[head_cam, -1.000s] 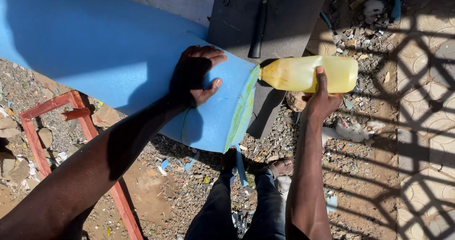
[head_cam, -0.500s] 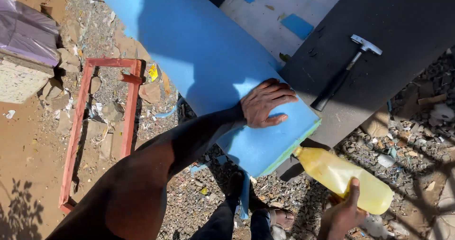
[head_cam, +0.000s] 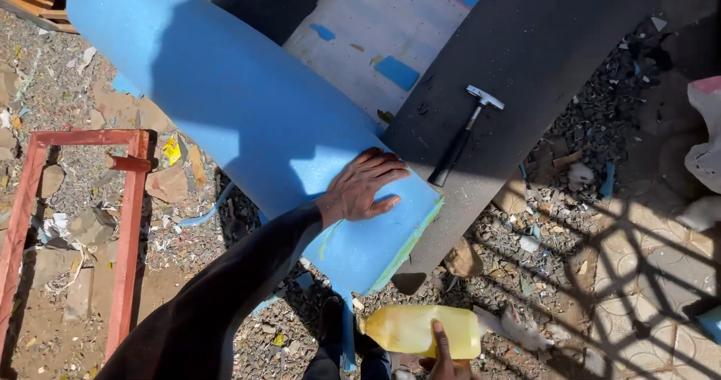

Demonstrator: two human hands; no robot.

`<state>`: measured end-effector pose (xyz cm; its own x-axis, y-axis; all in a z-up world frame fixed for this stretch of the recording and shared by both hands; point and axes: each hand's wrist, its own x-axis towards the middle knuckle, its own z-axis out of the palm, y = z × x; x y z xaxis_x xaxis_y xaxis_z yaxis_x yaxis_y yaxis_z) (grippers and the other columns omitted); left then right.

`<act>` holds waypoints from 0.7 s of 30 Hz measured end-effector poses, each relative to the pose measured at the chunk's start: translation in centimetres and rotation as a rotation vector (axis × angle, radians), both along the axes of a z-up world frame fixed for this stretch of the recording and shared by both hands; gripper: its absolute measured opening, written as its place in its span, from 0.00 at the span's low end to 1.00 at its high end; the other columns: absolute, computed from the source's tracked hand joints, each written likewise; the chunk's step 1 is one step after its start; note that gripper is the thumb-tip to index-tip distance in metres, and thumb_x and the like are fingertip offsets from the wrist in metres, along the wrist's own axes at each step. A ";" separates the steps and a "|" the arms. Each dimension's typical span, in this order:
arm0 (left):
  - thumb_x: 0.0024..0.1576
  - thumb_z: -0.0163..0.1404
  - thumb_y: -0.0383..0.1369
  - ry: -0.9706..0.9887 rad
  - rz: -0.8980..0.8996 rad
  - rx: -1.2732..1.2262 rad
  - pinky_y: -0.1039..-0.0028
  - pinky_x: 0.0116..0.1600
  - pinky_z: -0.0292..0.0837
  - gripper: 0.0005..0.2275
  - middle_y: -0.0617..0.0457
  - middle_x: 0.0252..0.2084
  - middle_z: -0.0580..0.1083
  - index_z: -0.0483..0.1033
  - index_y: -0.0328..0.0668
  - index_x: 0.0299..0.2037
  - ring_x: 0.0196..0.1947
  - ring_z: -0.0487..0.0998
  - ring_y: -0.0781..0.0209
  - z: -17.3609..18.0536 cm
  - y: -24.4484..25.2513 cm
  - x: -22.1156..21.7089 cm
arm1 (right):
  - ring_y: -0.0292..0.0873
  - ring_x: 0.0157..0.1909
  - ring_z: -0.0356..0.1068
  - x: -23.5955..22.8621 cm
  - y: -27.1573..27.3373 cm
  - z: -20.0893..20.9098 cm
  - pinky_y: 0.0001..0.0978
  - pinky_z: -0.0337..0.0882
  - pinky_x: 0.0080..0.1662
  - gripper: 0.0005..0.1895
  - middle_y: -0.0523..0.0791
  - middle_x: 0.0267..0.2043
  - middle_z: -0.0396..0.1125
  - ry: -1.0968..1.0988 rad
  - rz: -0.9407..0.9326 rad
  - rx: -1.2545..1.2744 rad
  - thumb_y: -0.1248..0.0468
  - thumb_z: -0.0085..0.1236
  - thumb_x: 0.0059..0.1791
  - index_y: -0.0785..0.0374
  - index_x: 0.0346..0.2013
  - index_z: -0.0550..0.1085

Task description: Applying adhesive to foam padding and fitting it onto the armrest of a chair frame during reupholstery.

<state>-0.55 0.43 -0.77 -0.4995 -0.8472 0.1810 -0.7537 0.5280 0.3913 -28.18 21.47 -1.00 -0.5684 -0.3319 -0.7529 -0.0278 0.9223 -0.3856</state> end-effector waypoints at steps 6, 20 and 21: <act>0.68 0.26 0.56 0.017 0.009 0.011 0.52 0.65 0.60 0.29 0.51 0.66 0.70 0.67 0.49 0.67 0.65 0.70 0.50 0.5 0.1 -0.3 | 0.55 0.29 0.74 5.3 -4.3 -1.5 0.40 0.77 0.36 0.39 0.60 0.38 0.76 -0.189 -0.136 -0.161 0.43 0.65 0.43 0.63 0.62 0.74; 0.67 0.34 0.50 -0.018 -0.056 -0.131 0.53 0.69 0.59 0.23 0.50 0.61 0.73 0.72 0.48 0.63 0.63 0.71 0.50 0.7 -0.2 -0.1 | 0.59 0.32 0.72 -1.1 -1.9 0.5 0.40 0.76 0.32 0.40 0.60 0.46 0.74 -0.273 -0.630 -0.364 0.49 0.65 0.44 0.66 0.66 0.68; 0.68 0.33 0.49 -0.004 -0.051 -0.130 0.55 0.68 0.58 0.24 0.49 0.61 0.73 0.71 0.44 0.63 0.60 0.72 0.50 1.8 -0.4 -0.3 | 0.59 0.32 0.72 -1.4 -1.7 0.6 0.40 0.76 0.32 0.40 0.60 0.47 0.73 -0.288 -0.675 -0.390 0.49 0.65 0.44 0.66 0.66 0.68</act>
